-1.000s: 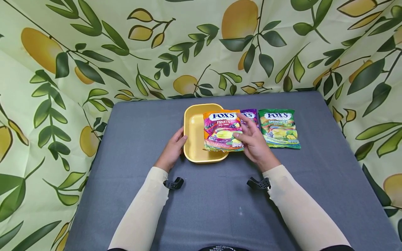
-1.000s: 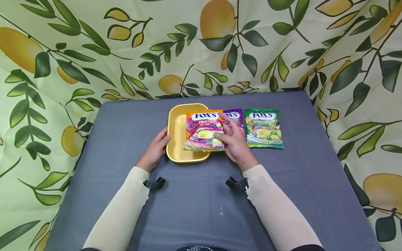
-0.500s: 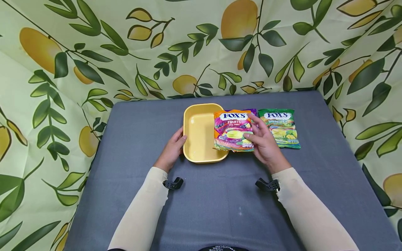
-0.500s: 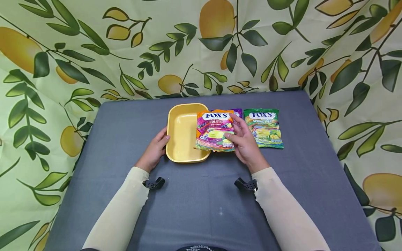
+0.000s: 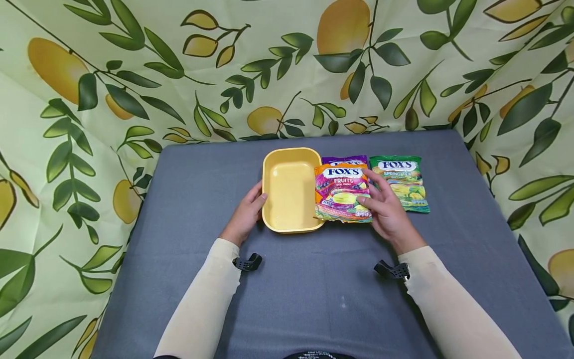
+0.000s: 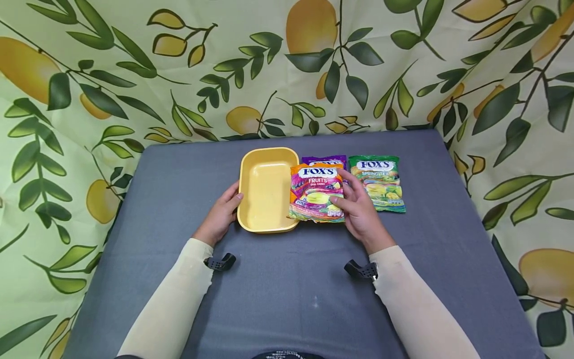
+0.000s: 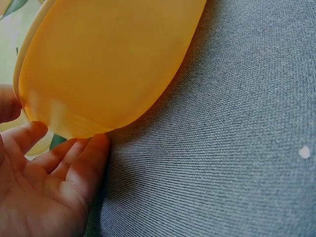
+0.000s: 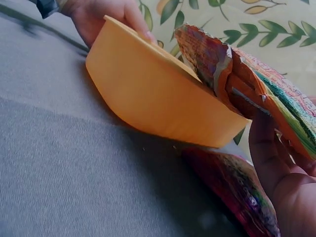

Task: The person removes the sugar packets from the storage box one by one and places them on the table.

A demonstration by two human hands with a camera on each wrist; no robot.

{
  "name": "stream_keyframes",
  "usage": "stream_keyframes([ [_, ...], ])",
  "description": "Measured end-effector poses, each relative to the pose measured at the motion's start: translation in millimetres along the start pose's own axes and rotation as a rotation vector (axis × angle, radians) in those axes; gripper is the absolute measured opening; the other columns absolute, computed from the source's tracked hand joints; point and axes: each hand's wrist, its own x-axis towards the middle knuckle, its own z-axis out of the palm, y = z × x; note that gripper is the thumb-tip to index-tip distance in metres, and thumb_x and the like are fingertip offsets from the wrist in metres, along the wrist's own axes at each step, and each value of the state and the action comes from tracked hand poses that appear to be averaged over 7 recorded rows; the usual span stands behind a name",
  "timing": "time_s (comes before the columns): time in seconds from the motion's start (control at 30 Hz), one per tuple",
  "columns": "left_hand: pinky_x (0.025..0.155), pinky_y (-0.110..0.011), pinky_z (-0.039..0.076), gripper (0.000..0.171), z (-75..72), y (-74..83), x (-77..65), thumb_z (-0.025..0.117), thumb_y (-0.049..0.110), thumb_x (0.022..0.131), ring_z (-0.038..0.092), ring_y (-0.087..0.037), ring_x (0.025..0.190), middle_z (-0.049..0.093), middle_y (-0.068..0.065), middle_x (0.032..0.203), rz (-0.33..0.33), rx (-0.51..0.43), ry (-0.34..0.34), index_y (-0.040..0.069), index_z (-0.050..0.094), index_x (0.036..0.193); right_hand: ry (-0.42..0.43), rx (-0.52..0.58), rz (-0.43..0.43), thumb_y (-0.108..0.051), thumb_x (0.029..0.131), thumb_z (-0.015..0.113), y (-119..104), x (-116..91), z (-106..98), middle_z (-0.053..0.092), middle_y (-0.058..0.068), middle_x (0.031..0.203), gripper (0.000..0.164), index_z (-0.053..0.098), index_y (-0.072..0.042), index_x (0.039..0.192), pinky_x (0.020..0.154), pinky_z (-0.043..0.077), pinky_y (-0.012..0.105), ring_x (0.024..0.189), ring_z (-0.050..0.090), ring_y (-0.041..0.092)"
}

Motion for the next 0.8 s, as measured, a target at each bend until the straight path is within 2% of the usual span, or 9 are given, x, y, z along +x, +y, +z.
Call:
stream_keyframes([
  [0.33, 0.096, -0.040, 0.044, 0.051, -2.3, -6.7, 4.2, 0.047, 0.040, 0.100, 0.045, -0.014, 0.125, 0.034, 0.010, 0.148, -0.011, 0.003, 0.006, 0.032, 0.033, 0.149, 0.026, -0.024, -0.011, 0.008, 0.093, 0.054, -1.5, -12.1, -11.9, 0.027, 0.016, 0.150, 0.071, 0.022, -0.015, 0.152, 0.090, 0.045, 0.043, 0.127, 0.044, 0.033],
  [0.67, 0.100, -0.043, 0.040, 0.051, -2.7, -2.2, 3.9, 0.044, 0.028, 0.103, 0.040, -0.016, 0.129, 0.030, 0.003, 0.152, -0.041, -0.013, -0.015, 0.024, 0.028, 0.151, 0.066, -0.045, 0.003, 0.008, 0.094, 0.053, -2.3, -24.5, -22.5, 0.027, 0.015, 0.151, 0.071, 0.022, -0.016, 0.152, 0.091, 0.046, 0.040, 0.127, 0.044, 0.032],
  [0.8, 0.099, -0.041, 0.042, 0.051, -2.0, -2.5, 2.4, 0.045, 0.034, 0.102, 0.041, -0.013, 0.128, 0.032, 0.008, 0.150, -0.042, -0.003, -0.002, 0.029, 0.030, 0.150, 0.064, -0.067, 0.034, 0.006, 0.094, 0.053, 1.2, -31.4, -26.2, 0.027, 0.015, 0.151, 0.071, 0.021, -0.017, 0.153, 0.091, 0.045, 0.041, 0.126, 0.046, 0.030],
])
